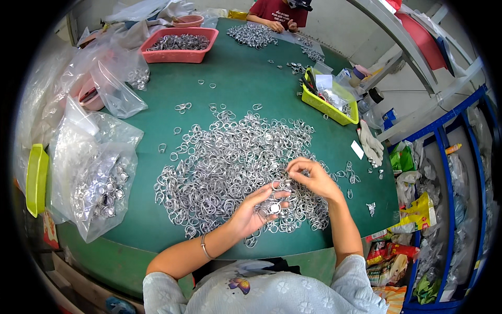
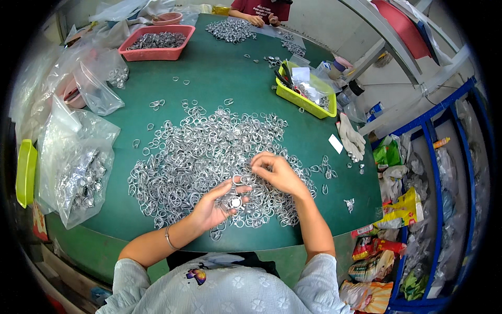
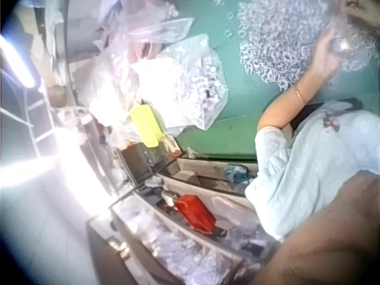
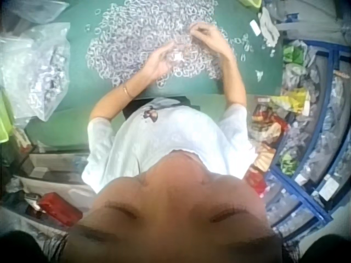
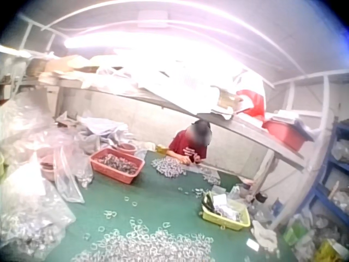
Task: The person picks up individual small metal rings and attaches decorative metal charms to them by hand at a workstation.
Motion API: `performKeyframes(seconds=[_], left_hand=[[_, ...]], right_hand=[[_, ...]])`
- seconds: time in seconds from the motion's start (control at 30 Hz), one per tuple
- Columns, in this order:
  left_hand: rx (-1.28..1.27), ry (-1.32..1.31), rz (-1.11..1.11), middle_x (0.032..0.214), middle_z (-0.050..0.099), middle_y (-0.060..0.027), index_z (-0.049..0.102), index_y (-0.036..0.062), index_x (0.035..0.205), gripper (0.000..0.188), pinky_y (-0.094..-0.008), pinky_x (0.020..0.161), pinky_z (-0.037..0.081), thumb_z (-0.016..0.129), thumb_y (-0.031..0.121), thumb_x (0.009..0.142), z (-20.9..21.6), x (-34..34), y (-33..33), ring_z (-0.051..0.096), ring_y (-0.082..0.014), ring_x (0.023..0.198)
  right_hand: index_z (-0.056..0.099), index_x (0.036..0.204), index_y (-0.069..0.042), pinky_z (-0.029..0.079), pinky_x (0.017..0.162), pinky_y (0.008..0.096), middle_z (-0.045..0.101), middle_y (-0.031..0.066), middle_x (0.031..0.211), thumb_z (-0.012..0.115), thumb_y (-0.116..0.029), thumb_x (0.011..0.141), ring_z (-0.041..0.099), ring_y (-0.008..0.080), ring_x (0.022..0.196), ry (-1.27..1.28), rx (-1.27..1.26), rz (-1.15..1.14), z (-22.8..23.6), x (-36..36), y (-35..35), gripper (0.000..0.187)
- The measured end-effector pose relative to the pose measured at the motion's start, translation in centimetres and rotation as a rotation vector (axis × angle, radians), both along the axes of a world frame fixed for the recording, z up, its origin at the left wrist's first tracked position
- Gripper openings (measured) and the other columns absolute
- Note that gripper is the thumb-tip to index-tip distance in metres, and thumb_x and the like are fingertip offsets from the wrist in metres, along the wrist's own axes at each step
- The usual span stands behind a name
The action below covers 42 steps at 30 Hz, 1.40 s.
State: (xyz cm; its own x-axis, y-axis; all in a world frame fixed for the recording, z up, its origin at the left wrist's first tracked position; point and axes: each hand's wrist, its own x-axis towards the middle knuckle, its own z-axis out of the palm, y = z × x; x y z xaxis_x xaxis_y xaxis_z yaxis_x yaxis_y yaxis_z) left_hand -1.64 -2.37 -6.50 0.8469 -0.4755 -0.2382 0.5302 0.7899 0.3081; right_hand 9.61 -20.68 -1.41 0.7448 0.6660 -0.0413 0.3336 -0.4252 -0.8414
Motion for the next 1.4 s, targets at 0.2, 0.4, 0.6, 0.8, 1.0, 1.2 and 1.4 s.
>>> performKeyframes(seconds=[0.2, 0.4, 0.6, 0.8, 1.0, 1.2, 1.4], left_hand=[[0.044, -0.073, 0.085, 0.118, 0.055, -0.0114, 0.038, 0.008, 0.132, 0.041, -0.0227, 0.058, 0.047, 0.044, 0.026, 0.095, -0.1, 0.1, -0.2, 0.058, -0.0193, 0.094], [0.079, -0.062, 0.065, 0.093, 0.055, -0.0052, 0.045, 0.0104, 0.126, 0.037, -0.0231, 0.055, 0.041, 0.049, 0.023, 0.091, -0.6, -0.2, 0.3, 0.057, -0.017, 0.086], [0.064, -0.073, 0.026, 0.086, 0.054, -0.0058, 0.047, 0.0062, 0.122, 0.033, -0.0217, 0.044, 0.04, 0.048, 0.019, 0.092, -0.8, -0.4, -0.1, 0.06, -0.0187, 0.078], [0.103, -0.085, 0.047, 0.095, 0.055, -0.0089, 0.045, 0.0051, 0.125, 0.038, -0.0217, 0.047, 0.041, 0.048, 0.023, 0.092, -0.9, -0.3, -0.1, 0.059, -0.0204, 0.083], [0.096, -0.081, 0.042, 0.099, 0.057, -0.0105, 0.04, 0.0029, 0.13, 0.042, -0.0239, 0.049, 0.044, 0.045, 0.023, 0.094, -0.2, -0.3, -0.1, 0.06, -0.0203, 0.085], [0.11, -0.095, 0.033, 0.096, 0.056, -0.0099, 0.04, 0.0021, 0.13, 0.042, -0.0243, 0.049, 0.043, 0.044, 0.024, 0.094, -0.6, -0.1, -0.2, 0.059, -0.02, 0.084], [0.115, -0.088, 0.026, 0.095, 0.056, -0.0088, 0.041, 0.0032, 0.129, 0.041, -0.0248, 0.049, 0.043, 0.045, 0.024, 0.094, -0.5, -0.2, -0.3, 0.059, -0.0203, 0.084]], right_hand=[[0.063, 0.086, 0.001, 0.043, 0.069, 0.0264, 0.062, 0.0052, 0.087, 0.061, -0.011, 0.083, 0.055, 0.0122, 0.078, -0.15, -0.09, -0.363, -1.2, 2.3, -2.1, 0.012], [0.064, 0.09, -0.002, 0.041, 0.082, 0.0368, 0.061, 0.0113, 0.089, 0.067, -0.015, 0.078, 0.054, 0.0293, 0.091, -0.316, -0.227, -0.103, -0.6, -0.1, -0.6, 0.019], [0.063, 0.09, -0.005, 0.033, 0.089, 0.0364, 0.055, 0.008, 0.092, 0.072, -0.021, 0.073, 0.05, 0.026, 0.097, -0.374, -0.335, 0.081, -1.0, -2.6, 1.0, 0.025], [0.062, 0.083, -0.002, 0.039, 0.082, 0.0301, 0.058, 0.0063, 0.092, 0.068, -0.013, 0.079, 0.053, 0.0177, 0.088, -0.176, -0.086, -0.131, -0.8, -1.3, -0.5, 0.013], [0.058, 0.076, 0.0, 0.038, 0.073, 0.0251, 0.056, 0.0023, 0.089, 0.063, -0.009, 0.083, 0.049, 0.0099, 0.081, -0.104, 0.053, -0.337, -0.2, -0.6, -1.6, 0.013], [0.061, 0.075, 0.001, 0.041, 0.069, 0.0254, 0.059, 0.0053, 0.087, 0.066, -0.012, 0.08, 0.053, 0.0127, 0.08, -0.252, -0.046, -0.261, -1.7, 0.9, -3.6, 0.014], [0.064, 0.077, 0.001, 0.041, 0.073, 0.031, 0.059, 0.0051, 0.091, 0.067, -0.011, 0.078, 0.052, 0.0197, 0.082, 0.089, 0.134, -0.246, -1.1, 0.7, -4.1, 0.012]])
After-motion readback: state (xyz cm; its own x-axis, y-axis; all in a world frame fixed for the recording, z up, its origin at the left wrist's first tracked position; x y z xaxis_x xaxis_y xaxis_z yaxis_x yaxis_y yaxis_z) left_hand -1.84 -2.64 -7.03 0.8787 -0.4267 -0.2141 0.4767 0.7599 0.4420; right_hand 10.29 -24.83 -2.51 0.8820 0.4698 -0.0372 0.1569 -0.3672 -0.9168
